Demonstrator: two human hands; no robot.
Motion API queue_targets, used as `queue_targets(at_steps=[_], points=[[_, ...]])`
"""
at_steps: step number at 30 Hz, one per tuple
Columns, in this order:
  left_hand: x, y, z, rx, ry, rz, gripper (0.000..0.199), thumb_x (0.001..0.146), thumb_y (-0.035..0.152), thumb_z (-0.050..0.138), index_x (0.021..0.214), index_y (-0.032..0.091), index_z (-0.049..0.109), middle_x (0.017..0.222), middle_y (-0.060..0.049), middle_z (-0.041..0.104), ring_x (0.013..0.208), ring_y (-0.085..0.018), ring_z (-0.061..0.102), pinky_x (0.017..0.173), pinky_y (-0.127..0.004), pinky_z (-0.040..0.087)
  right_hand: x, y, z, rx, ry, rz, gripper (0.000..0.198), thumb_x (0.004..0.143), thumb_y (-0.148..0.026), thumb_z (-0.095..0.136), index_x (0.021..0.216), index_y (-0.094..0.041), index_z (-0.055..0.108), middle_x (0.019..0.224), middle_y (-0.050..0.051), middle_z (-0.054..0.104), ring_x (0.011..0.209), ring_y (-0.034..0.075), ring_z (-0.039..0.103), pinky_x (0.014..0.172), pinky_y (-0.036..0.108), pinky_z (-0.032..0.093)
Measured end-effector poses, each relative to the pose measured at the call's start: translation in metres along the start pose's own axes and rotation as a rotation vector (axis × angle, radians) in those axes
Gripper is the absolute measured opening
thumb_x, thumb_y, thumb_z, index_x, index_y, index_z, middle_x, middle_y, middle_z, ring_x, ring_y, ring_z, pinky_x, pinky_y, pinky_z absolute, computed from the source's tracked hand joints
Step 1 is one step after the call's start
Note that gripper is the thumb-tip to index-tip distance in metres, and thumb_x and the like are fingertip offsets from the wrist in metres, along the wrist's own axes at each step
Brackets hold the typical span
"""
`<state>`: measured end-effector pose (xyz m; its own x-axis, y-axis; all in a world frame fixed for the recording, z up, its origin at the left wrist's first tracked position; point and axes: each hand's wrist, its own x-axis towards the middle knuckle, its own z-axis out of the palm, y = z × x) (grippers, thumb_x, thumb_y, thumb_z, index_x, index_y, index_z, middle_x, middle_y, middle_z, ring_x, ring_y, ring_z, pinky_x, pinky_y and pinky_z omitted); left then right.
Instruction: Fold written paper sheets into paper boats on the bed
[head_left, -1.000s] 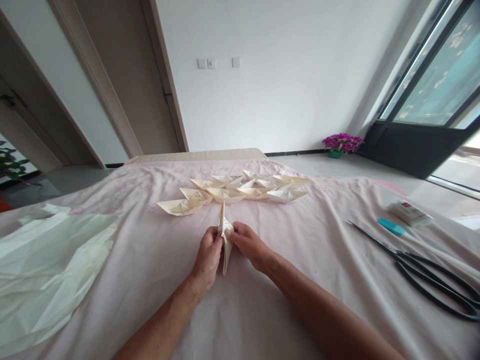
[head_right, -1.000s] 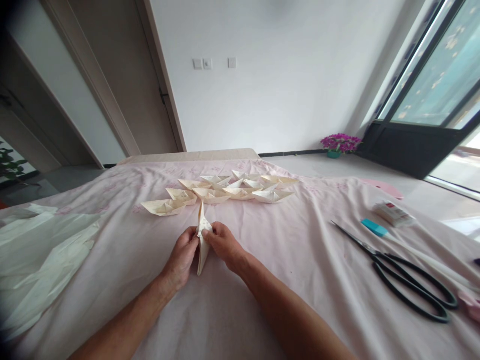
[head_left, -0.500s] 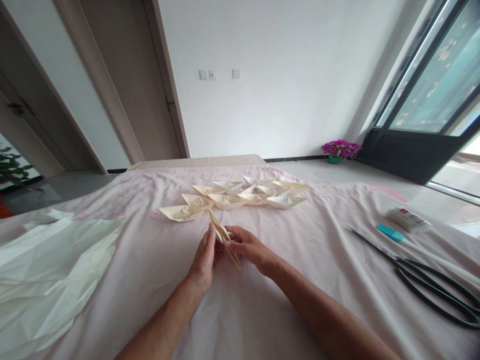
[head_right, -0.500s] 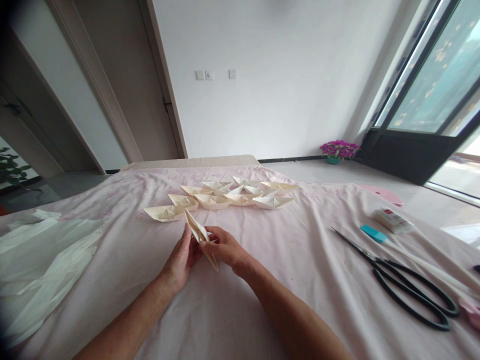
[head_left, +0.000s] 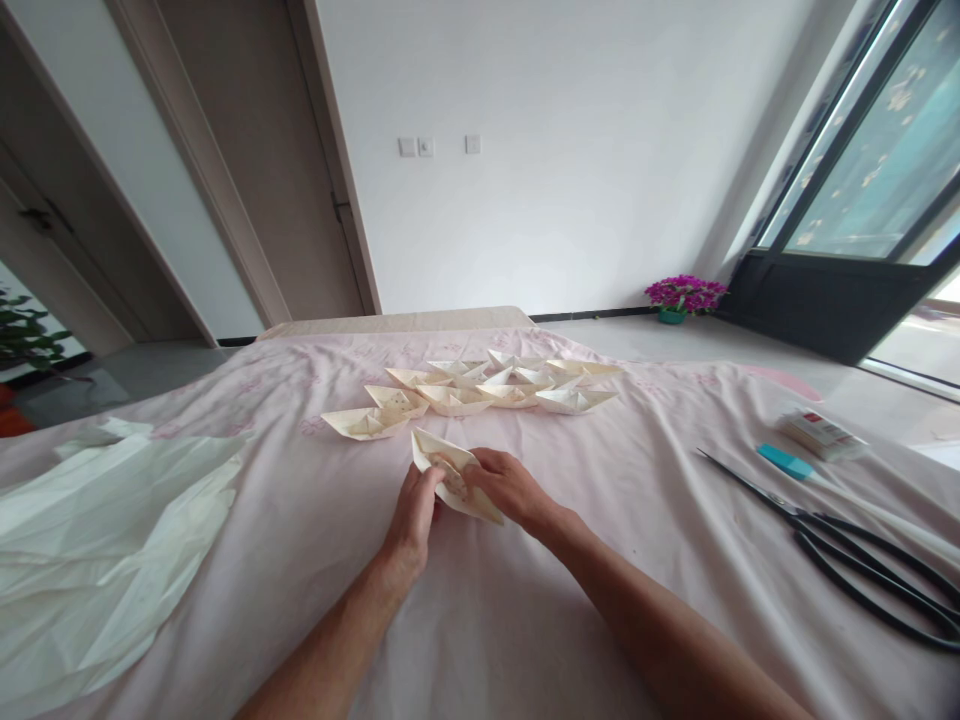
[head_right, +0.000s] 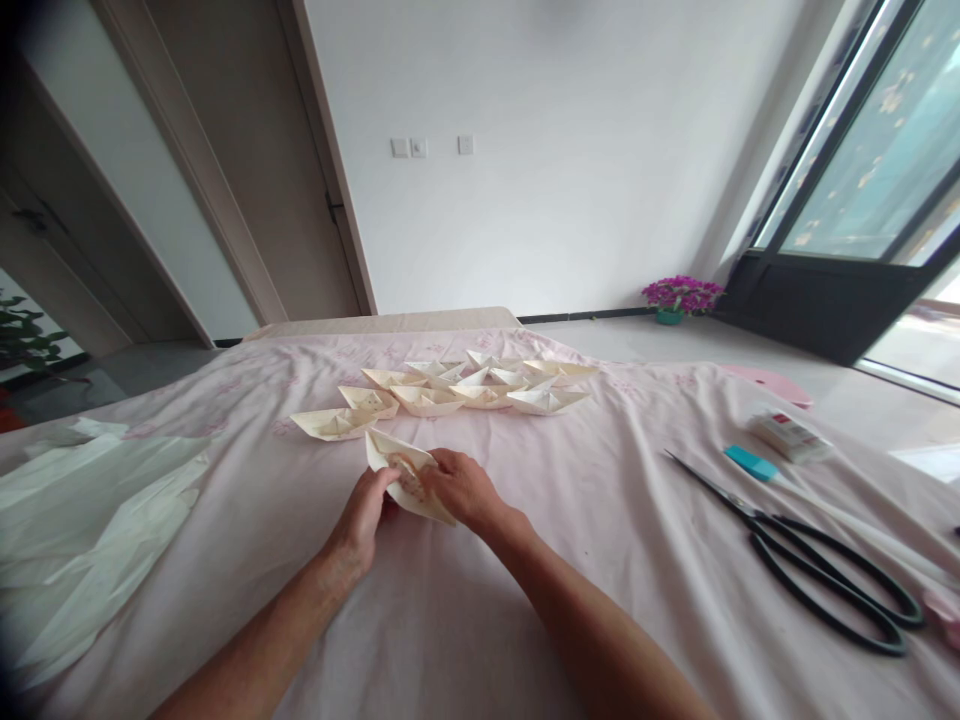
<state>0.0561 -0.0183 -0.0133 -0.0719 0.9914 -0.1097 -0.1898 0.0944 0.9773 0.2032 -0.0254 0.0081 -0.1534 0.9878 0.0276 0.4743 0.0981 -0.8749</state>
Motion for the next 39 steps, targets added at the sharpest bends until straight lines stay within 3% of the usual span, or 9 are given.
queue_targets(at_steps=[3,6,11,15,19,26,33,36,39], points=[[-0.002,0.003,0.002,0.021,-0.048,0.013,0.031,0.063,0.026,0.058,0.089,0.014,0.067,0.071,-0.001,0.067,0.067,-0.018,0.06,0.057,-0.025,0.041,0.001,0.0,0.001,-0.264,0.077,0.019,0.027,0.086,-0.033,0.042,0.076,-0.019,0.063,0.071,0.0,0.062,0.063,0.012,0.05,0.055,0.023,0.028],[-0.004,0.003,0.004,0.037,-0.013,-0.032,0.032,0.063,0.025,0.056,0.092,0.014,0.067,0.073,-0.002,0.068,0.066,-0.018,0.06,0.055,-0.025,0.04,0.0,-0.005,0.001,-0.468,0.148,0.028,0.029,0.087,-0.033,0.042,0.072,-0.02,0.062,0.069,0.002,0.063,0.06,0.012,0.048,0.054,0.026,0.024],[-0.005,0.001,0.006,-0.067,-0.033,-0.008,0.034,0.064,0.023,0.056,0.095,0.014,0.066,0.082,-0.004,0.071,0.074,-0.02,0.064,0.062,-0.026,0.045,-0.002,-0.011,-0.002,-0.629,0.199,0.039,0.032,0.09,-0.034,0.039,0.077,-0.023,0.066,0.077,0.006,0.068,0.067,0.017,0.056,0.057,0.028,0.025],[-0.004,-0.001,0.005,-0.061,-0.06,-0.021,0.034,0.063,0.021,0.055,0.094,0.013,0.066,0.081,-0.005,0.071,0.075,-0.021,0.064,0.064,-0.027,0.046,-0.003,-0.012,-0.004,-0.63,0.156,0.045,0.026,0.087,-0.035,0.046,0.097,-0.027,0.068,0.088,0.006,0.071,0.076,0.021,0.061,0.062,0.029,0.031],[-0.004,-0.002,0.004,0.001,-0.095,-0.023,0.036,0.064,0.021,0.055,0.098,0.012,0.064,0.08,-0.005,0.069,0.073,-0.02,0.063,0.066,-0.028,0.046,-0.004,-0.016,-0.006,-0.561,0.166,-0.047,0.035,0.087,-0.036,0.049,0.119,-0.031,0.06,0.103,0.004,0.07,0.09,0.023,0.062,0.069,0.03,0.035],[-0.006,-0.003,0.006,0.019,-0.155,0.0,0.026,0.065,0.022,0.06,0.09,0.015,0.062,0.078,-0.002,0.065,0.072,-0.018,0.059,0.064,-0.026,0.044,-0.005,-0.028,-0.006,-0.545,0.186,-0.288,0.026,0.091,-0.038,0.048,0.102,-0.028,0.07,0.095,0.004,0.07,0.088,0.021,0.058,0.074,0.031,0.034],[-0.019,-0.001,0.012,0.082,-0.313,0.008,0.018,0.07,0.028,0.063,0.083,0.016,0.063,0.074,-0.001,0.064,0.066,-0.015,0.055,0.056,-0.022,0.038,-0.006,-0.031,-0.005,-0.62,0.198,-0.291,0.018,0.086,-0.029,0.056,0.079,-0.023,0.071,0.08,0.004,0.067,0.077,0.018,0.056,0.073,0.031,0.031],[-0.018,-0.002,0.011,0.096,-0.283,-0.05,0.018,0.07,0.03,0.063,0.081,0.016,0.063,0.069,0.0,0.062,0.062,-0.014,0.053,0.052,-0.022,0.035,-0.006,-0.031,-0.007,-0.633,0.177,-0.282,0.016,0.085,-0.028,0.056,0.082,-0.023,0.071,0.082,0.004,0.068,0.08,0.019,0.058,0.074,0.032,0.031],[-0.011,-0.002,0.007,0.024,-0.207,-0.134,0.024,0.067,0.03,0.063,0.088,0.017,0.064,0.072,-0.002,0.065,0.064,-0.015,0.057,0.051,-0.022,0.038,-0.006,-0.033,-0.014,-0.541,0.182,-0.255,0.022,0.087,-0.035,0.054,0.101,-0.026,0.069,0.095,0.004,0.07,0.088,0.02,0.059,0.079,0.032,0.034]])
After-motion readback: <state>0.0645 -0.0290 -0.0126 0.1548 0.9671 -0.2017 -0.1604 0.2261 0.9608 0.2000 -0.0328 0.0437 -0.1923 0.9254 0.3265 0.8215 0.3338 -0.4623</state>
